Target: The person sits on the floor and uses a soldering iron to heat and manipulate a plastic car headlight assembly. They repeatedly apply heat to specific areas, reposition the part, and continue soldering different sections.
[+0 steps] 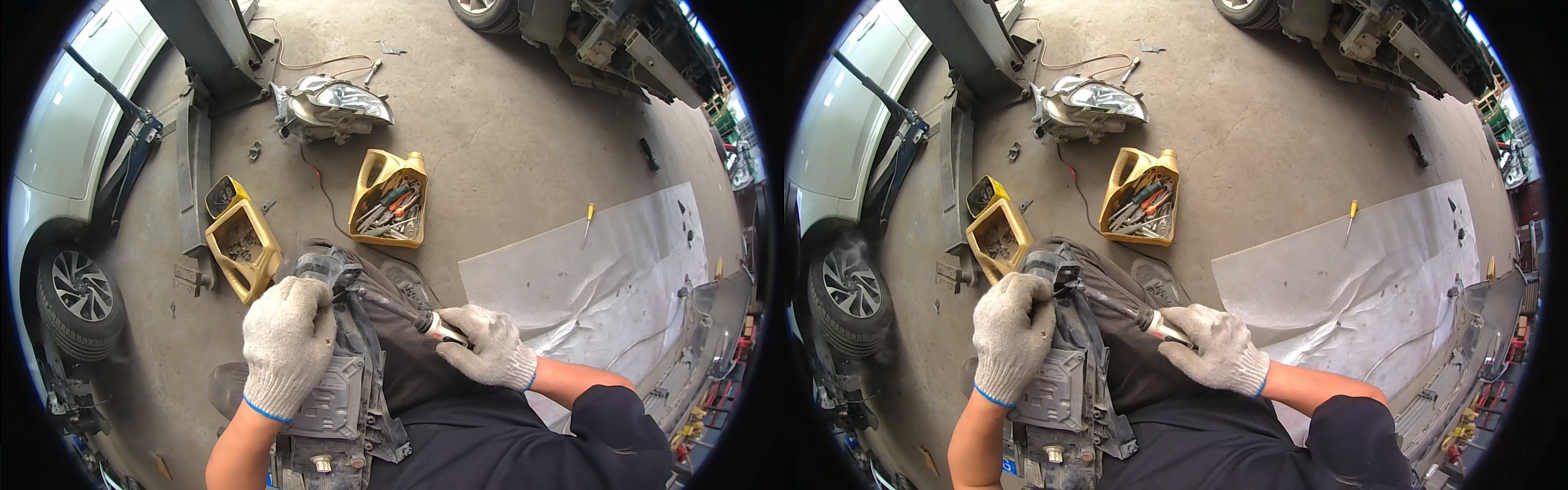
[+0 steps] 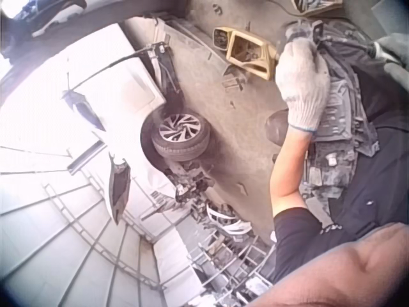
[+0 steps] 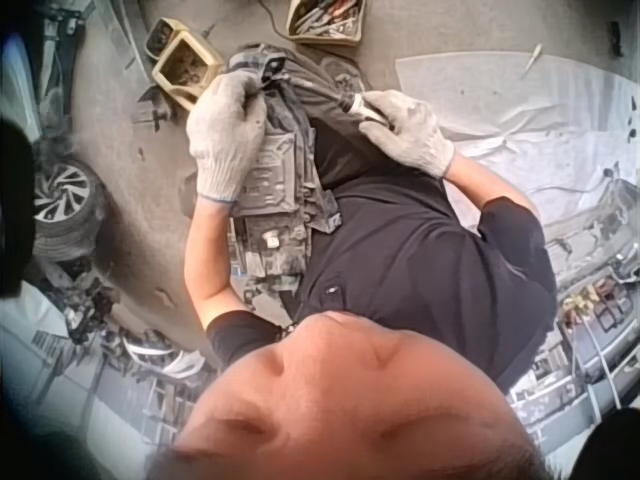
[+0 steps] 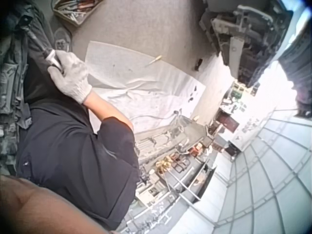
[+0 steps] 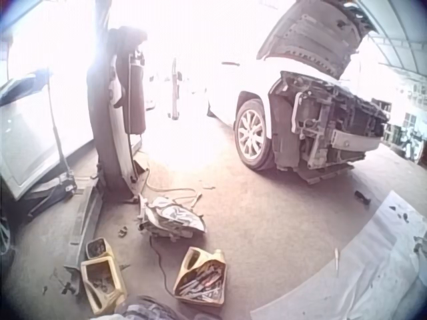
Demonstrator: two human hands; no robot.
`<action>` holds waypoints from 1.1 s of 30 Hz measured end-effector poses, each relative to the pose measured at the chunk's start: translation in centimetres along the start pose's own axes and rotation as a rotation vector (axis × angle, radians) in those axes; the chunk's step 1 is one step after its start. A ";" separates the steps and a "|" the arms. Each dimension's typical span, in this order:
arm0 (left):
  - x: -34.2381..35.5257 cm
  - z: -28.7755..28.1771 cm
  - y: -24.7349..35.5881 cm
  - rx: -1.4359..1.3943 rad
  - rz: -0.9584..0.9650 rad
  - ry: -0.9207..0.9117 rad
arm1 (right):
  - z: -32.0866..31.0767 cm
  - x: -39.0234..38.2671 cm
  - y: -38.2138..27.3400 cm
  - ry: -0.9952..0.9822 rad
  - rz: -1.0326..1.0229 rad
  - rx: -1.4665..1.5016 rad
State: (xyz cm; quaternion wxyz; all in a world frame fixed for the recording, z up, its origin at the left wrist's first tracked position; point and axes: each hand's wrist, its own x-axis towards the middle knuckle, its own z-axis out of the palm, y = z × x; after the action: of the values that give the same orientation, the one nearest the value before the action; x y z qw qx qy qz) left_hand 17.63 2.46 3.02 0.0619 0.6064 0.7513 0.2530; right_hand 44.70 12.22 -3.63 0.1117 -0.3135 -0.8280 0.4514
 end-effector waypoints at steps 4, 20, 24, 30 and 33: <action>0.0 0.0 0.2 0.006 -0.012 0.008 | -0.1 0.0 -0.4 -0.030 0.029 -0.016; -0.1 0.0 0.1 0.035 0.006 0.009 | -0.1 -0.4 -0.7 -0.030 0.089 0.009; -0.1 0.1 0.1 0.027 0.004 0.010 | 0.2 -0.8 -0.3 -0.011 0.094 0.037; -0.1 0.0 0.2 0.030 0.003 0.010 | 0.2 -0.7 -0.6 -0.033 0.099 0.029; -0.1 0.1 0.1 0.030 0.005 0.015 | 0.4 -0.7 -0.3 -0.033 0.077 0.019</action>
State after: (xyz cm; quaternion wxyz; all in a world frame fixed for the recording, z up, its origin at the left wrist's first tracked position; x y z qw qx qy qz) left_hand 17.82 2.40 2.99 0.0467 0.6071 0.7540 0.2466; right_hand 44.93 11.41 -3.53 0.0834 -0.3366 -0.8126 0.4685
